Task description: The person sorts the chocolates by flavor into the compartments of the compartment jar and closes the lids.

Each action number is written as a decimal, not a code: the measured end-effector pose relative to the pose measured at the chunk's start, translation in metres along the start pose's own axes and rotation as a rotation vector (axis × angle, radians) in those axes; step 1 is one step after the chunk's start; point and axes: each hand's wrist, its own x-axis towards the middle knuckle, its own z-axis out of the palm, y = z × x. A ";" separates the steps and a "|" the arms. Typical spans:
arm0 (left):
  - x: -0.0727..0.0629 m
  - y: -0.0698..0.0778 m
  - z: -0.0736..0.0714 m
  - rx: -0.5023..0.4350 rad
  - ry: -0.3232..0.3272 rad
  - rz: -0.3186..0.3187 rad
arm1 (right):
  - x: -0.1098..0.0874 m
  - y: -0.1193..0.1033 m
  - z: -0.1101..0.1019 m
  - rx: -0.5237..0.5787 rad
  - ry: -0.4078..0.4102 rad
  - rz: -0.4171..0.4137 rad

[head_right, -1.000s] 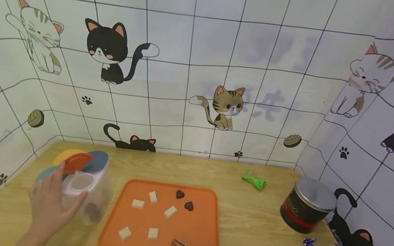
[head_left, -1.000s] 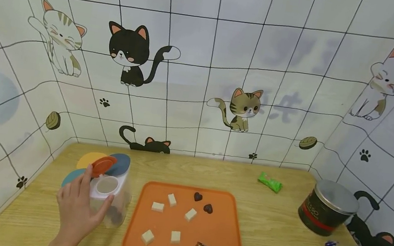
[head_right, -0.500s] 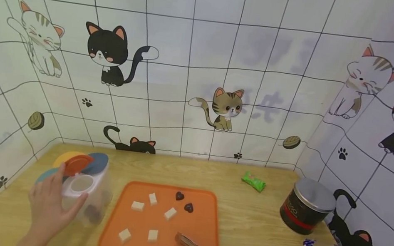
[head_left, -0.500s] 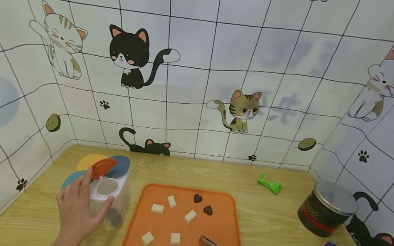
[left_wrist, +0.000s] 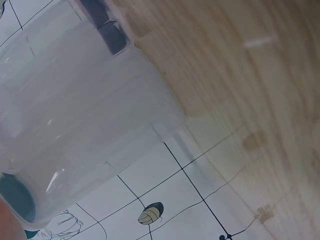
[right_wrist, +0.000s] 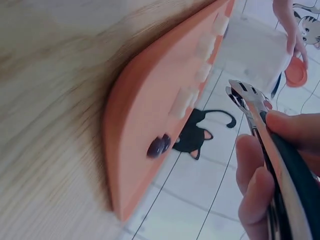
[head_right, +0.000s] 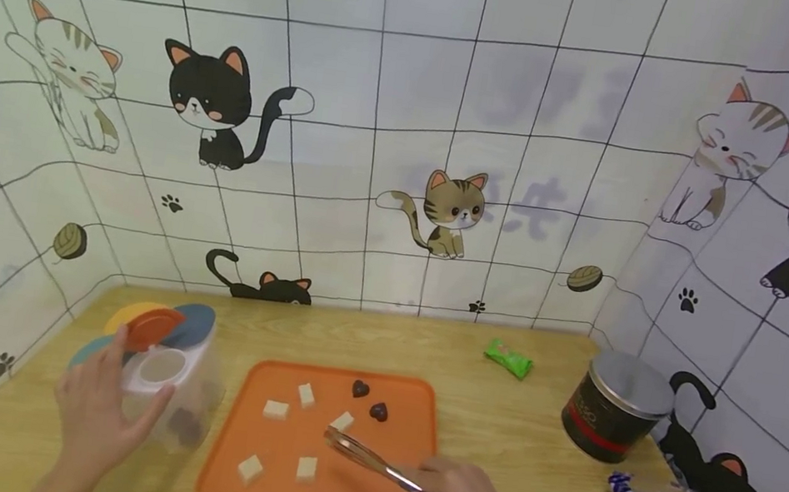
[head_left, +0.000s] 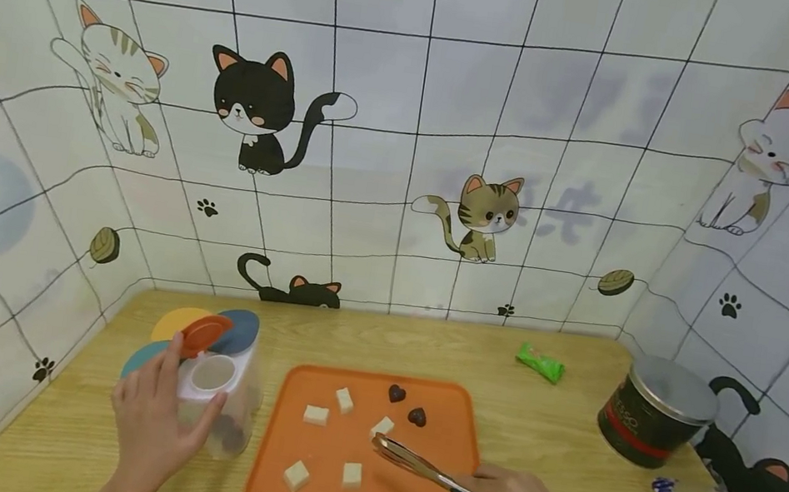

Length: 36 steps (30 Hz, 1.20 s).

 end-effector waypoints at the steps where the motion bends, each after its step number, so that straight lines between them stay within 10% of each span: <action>1: 0.000 0.000 0.000 -0.003 0.005 0.005 | 0.003 -0.001 0.002 -0.006 0.012 -0.017; 20: 0.003 0.004 0.000 -0.012 -0.030 -0.005 | 0.107 -0.043 0.006 -0.059 0.085 -0.174; 36: 0.003 0.000 0.002 -0.011 0.062 0.042 | 0.164 -0.076 0.013 -0.008 0.046 -0.246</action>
